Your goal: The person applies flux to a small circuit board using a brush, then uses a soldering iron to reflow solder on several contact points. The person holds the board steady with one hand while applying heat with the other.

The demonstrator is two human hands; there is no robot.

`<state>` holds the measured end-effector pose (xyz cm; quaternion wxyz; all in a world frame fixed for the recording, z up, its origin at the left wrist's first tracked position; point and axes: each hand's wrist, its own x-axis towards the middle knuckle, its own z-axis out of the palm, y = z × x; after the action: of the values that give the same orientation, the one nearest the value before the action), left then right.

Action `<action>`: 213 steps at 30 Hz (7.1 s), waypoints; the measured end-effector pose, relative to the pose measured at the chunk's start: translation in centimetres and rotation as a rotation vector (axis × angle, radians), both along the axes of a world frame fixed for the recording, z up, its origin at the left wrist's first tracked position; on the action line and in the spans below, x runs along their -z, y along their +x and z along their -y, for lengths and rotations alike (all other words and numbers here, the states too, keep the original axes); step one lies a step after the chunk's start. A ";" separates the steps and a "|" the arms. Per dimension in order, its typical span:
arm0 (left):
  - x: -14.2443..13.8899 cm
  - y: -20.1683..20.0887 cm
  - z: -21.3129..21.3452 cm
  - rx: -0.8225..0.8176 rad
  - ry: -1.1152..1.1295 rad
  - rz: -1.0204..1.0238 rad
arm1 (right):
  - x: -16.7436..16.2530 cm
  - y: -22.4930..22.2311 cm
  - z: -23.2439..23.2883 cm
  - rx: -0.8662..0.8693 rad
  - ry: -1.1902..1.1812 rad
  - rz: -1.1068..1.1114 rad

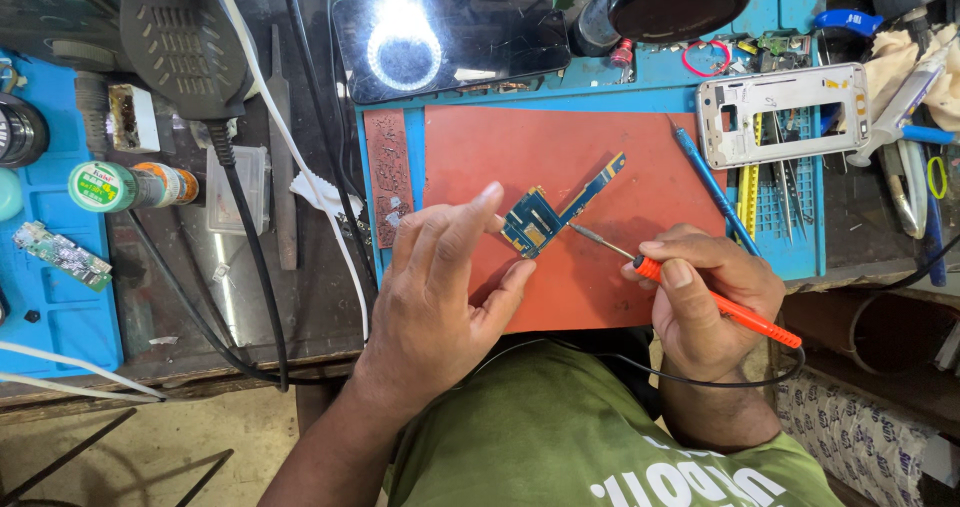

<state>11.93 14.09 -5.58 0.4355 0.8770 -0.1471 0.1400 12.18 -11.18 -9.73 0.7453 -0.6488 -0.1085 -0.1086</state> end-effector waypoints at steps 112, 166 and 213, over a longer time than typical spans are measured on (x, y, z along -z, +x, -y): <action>-1.4 0.1 0.7 0.052 0.118 -0.039 | -5.0 2.2 -0.5 -0.091 -0.636 -0.137; -0.7 0.1 0.5 0.059 0.107 -0.043 | -4.8 1.7 -0.1 -0.104 -0.560 -0.069; -1.2 -1.2 1.4 0.037 0.111 -0.042 | -5.5 0.6 1.3 -0.172 -0.629 0.056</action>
<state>10.73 12.74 -4.40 0.3918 0.8996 -0.1616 0.1052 12.76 -12.48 -4.28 0.5113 -0.8326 -0.2117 -0.0241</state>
